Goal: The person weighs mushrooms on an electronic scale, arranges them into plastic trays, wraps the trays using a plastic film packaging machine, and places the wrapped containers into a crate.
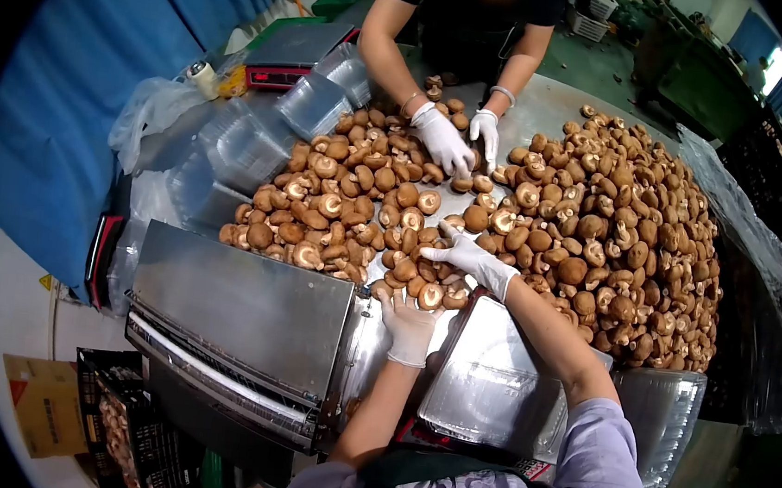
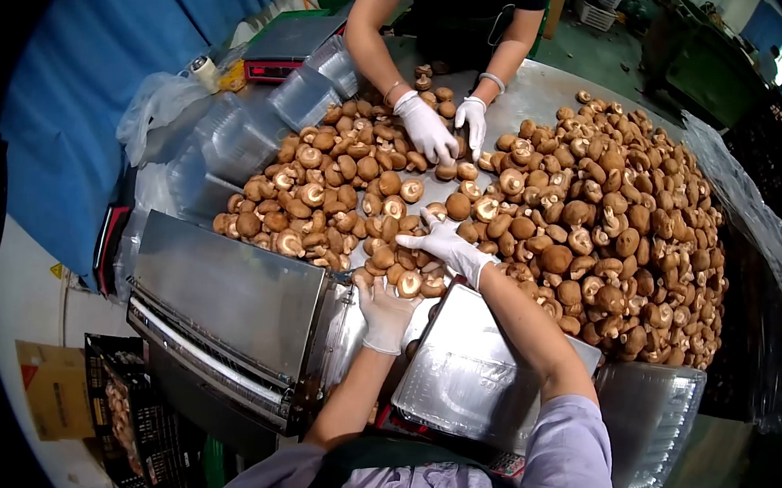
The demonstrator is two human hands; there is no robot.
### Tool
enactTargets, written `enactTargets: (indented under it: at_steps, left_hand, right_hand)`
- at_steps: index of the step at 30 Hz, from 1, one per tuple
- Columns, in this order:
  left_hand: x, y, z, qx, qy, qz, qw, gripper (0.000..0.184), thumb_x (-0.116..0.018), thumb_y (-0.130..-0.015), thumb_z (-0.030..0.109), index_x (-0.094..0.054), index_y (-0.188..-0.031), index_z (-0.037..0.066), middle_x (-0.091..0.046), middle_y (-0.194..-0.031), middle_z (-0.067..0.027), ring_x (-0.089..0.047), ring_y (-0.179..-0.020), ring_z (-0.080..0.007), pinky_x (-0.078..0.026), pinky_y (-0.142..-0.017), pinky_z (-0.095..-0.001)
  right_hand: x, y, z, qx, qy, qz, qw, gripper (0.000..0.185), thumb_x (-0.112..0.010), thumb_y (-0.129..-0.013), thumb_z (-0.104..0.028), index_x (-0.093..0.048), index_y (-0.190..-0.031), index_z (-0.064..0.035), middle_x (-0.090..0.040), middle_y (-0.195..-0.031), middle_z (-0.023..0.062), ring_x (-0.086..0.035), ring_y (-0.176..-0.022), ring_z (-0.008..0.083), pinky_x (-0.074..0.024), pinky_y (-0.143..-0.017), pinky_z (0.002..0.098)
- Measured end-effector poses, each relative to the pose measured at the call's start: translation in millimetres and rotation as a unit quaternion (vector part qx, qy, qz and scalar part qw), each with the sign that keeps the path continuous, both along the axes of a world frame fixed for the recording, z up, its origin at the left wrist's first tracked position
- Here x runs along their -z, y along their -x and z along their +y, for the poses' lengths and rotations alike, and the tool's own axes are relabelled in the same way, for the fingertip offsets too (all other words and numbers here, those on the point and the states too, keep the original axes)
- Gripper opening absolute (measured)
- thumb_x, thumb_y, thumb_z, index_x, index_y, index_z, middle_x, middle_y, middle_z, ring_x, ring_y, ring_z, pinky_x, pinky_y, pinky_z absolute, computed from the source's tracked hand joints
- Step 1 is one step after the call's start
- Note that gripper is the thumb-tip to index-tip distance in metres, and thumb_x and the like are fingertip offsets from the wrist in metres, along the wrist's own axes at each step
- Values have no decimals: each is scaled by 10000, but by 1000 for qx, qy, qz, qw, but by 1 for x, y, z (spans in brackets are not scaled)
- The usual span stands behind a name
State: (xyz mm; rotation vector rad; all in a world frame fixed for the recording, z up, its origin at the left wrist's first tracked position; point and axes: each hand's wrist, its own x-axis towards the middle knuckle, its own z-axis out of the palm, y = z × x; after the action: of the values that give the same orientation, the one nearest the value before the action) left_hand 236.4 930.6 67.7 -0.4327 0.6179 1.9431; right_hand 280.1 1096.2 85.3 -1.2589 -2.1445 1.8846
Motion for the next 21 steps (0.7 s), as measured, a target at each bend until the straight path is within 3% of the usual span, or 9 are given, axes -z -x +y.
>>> enactTargets:
  at_steps: [3, 4, 7, 9, 13, 15, 17, 19, 21]
  left_hand:
    - [-7, 3, 1, -8, -4, -22, 1000, 915, -452, -788, 712, -101, -1470, 213, -147, -1509, -109, -181, -1379, -331, -109, -1061, -651]
    - [-3, 6, 0, -19, -30, -70, 997, 903, -497, -782, 688, -138, -1464, 217, -167, -1512, -63, -189, -1378, -318, -121, -1049, -660]
    - [0, 15, 1, 7, -67, -65, 996, 887, -496, -776, 700, -201, -1447, 200, -204, -1499, -72, -212, -1369, -329, -135, -1048, -660]
    - [-9, 22, 3, 22, -47, -58, 997, 889, -475, -777, 712, -222, -1440, 178, -213, -1491, -97, -222, -1363, -340, -152, -1052, -652]
    - [-20, 38, 6, 53, -21, -87, 995, 892, -450, -773, 734, -268, -1419, 146, -245, -1475, -120, -255, -1344, -357, -201, -1043, -654]
    - [-32, 38, 6, 45, -5, -87, 995, 887, -453, -774, 730, -272, -1418, 148, -250, -1474, -114, -259, -1343, -352, -205, -1042, -651]
    - [-37, 36, 8, 41, 7, -87, 995, 882, -457, -775, 727, -275, -1417, 151, -255, -1474, -109, -262, -1342, -348, -208, -1042, -649]
    - [-37, 35, 11, 11, 18, -81, 996, 878, -469, -767, 728, -294, -1411, 157, -273, -1467, -95, -275, -1338, -335, -222, -1045, -630]
    - [-27, 36, 15, -7, 45, -93, 995, 829, -462, -773, 721, -348, -1384, 172, -336, -1437, -80, -315, -1317, -316, -248, -1045, -595]
  right_hand:
    - [-7, 16, 2, -15, -26, 1, 1000, 993, -745, -719, -484, -217, -1443, -58, -503, -1252, 216, -578, -1027, 247, -541, -737, 317]
    - [-43, 15, -2, -22, 70, -15, 997, 932, -722, -727, -519, -288, -1424, -79, -487, -1284, 221, -529, -1121, 266, -468, -897, 324]
    - [-48, 18, -2, -88, 23, -17, 996, 856, -724, -738, -497, -355, -1396, -95, -490, -1294, 198, -499, -1165, 271, -385, -991, 324]
    - [-29, 25, -4, -111, 55, 38, 992, 822, -738, -746, -448, -374, -1384, -78, -496, -1300, 160, -481, -1189, 262, -380, -998, 332]
    - [-28, 42, -17, -139, 26, 1, 990, 877, -734, -746, -454, -323, -1411, -56, -474, -1318, 188, -459, -1215, 277, -352, -1023, 312]
    - [-44, 47, -21, -100, 33, -23, 994, 926, -704, -741, -526, -300, -1419, -42, -455, -1335, 196, -442, -1235, 274, -348, -1025, 304]
    - [-34, 53, -20, -99, 131, 43, 985, 1021, -641, -694, -675, -345, -1384, 15, -474, -1320, 216, -459, -1230, 272, -355, -1014, 299]
    - [-53, 57, -28, -80, -42, -80, 993, 877, -588, -742, -652, -460, -1298, 13, -575, -1218, 177, -574, -1083, 253, -428, -913, 303]
    - [-38, 59, -30, -67, -89, -58, 992, 778, -579, -749, -621, -517, -1269, -46, -612, -1159, 178, -589, -1069, 282, -435, -903, 309]
